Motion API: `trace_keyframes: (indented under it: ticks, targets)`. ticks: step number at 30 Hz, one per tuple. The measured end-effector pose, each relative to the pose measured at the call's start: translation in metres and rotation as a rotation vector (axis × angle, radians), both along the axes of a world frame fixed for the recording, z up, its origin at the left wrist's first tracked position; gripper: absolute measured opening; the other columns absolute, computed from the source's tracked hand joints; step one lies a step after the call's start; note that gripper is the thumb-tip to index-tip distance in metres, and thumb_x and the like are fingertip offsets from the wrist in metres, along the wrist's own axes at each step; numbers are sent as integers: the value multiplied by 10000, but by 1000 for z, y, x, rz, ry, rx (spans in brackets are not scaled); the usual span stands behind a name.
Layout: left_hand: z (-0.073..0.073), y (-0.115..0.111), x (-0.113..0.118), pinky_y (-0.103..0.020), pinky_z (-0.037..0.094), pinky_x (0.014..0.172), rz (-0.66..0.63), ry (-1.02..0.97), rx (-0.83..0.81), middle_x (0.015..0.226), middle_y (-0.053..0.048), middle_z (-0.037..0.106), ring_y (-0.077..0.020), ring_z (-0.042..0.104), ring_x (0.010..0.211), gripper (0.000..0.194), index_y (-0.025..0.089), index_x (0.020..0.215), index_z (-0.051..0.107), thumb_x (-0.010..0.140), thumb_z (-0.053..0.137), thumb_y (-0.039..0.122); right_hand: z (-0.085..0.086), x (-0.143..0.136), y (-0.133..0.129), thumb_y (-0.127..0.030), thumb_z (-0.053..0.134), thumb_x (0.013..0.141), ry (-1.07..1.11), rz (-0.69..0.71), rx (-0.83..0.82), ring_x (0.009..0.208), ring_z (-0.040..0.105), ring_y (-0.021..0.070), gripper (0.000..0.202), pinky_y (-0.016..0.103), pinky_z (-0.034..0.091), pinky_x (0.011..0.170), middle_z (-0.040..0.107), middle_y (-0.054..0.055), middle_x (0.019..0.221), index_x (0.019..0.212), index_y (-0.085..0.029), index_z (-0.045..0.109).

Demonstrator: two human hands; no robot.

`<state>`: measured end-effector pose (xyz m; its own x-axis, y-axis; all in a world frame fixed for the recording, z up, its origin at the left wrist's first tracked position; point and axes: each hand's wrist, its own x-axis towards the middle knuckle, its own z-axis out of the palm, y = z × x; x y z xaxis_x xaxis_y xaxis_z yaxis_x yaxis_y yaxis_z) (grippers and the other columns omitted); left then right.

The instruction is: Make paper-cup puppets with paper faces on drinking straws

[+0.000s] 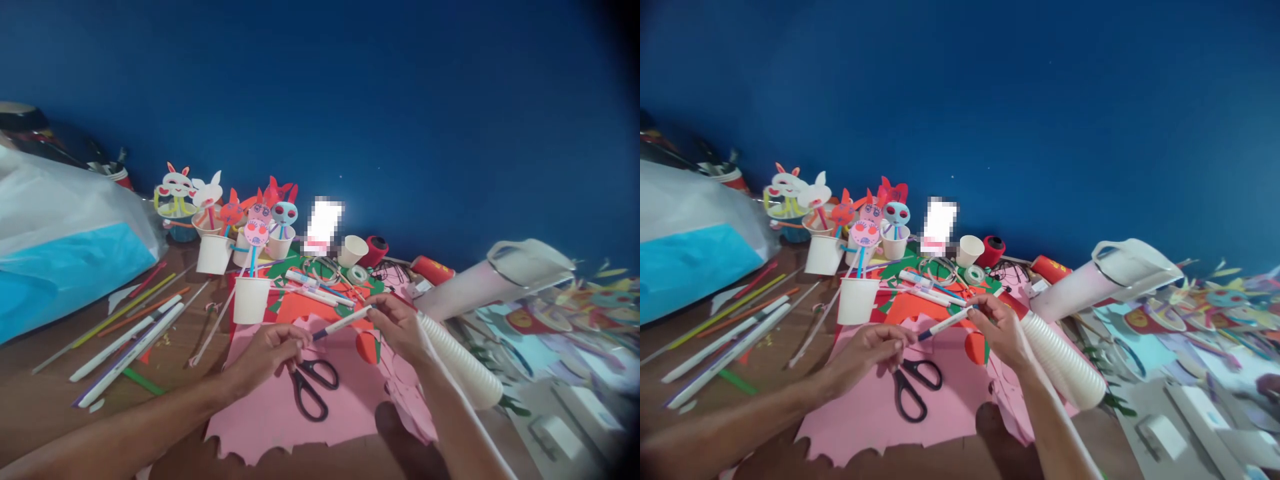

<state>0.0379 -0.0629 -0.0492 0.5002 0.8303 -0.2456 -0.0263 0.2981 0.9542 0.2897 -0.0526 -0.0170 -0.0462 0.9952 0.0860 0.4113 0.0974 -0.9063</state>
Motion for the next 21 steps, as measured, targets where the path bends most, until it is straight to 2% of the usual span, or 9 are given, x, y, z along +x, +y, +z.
trace_keyframes:
  ticks: [3,5,7,11,15,17,21]
  targets:
    - [3,-1,-1,-198,364,439,-92,8,47,1067,-66,513,-28,476,487,148,130,709,593,747,515,250,3,-6,-1,-381,569,748,84,5,-15,585,515,128,229,219,414,500,549,6,644,848,-175,571]
    - [4,-2,-1,-200,387,466,-136,45,114,1148,-60,455,-23,466,516,137,143,726,616,746,521,240,6,-10,-2,-371,576,746,111,4,-33,579,509,122,220,213,414,498,542,2,637,846,-175,573]
    - [6,-3,-2,-202,408,527,-135,96,205,1105,-45,461,-51,486,606,131,158,731,633,749,521,224,10,-12,-4,-358,580,750,151,-3,-49,570,502,113,207,204,413,497,536,-2,628,847,-175,573]
    - [14,-4,-3,-228,410,687,-92,196,370,882,-19,472,-117,495,793,143,178,704,647,757,518,210,14,-13,-7,-358,590,749,253,-3,-60,522,479,96,193,189,402,480,524,-15,588,819,-179,574]
    - [17,-7,-2,-252,401,766,-138,204,394,1026,-47,474,-160,482,937,129,176,709,656,747,539,216,13,-19,-11,-344,595,758,266,41,-92,565,482,101,181,194,395,515,531,-6,625,827,-177,577]
    - [16,-9,-1,-251,403,764,-201,134,351,1030,-52,520,-154,502,912,130,169,720,652,753,535,216,11,-25,-13,-336,597,761,276,73,-103,569,471,100,176,194,382,517,521,-8,620,830,-176,577]
    - [12,-13,0,-217,414,625,-286,43,216,783,-25,591,-97,516,655,145,147,729,629,772,509,216,1,-44,-17,-362,581,770,418,72,-92,562,457,101,184,208,386,544,497,-21,603,817,-185,563]
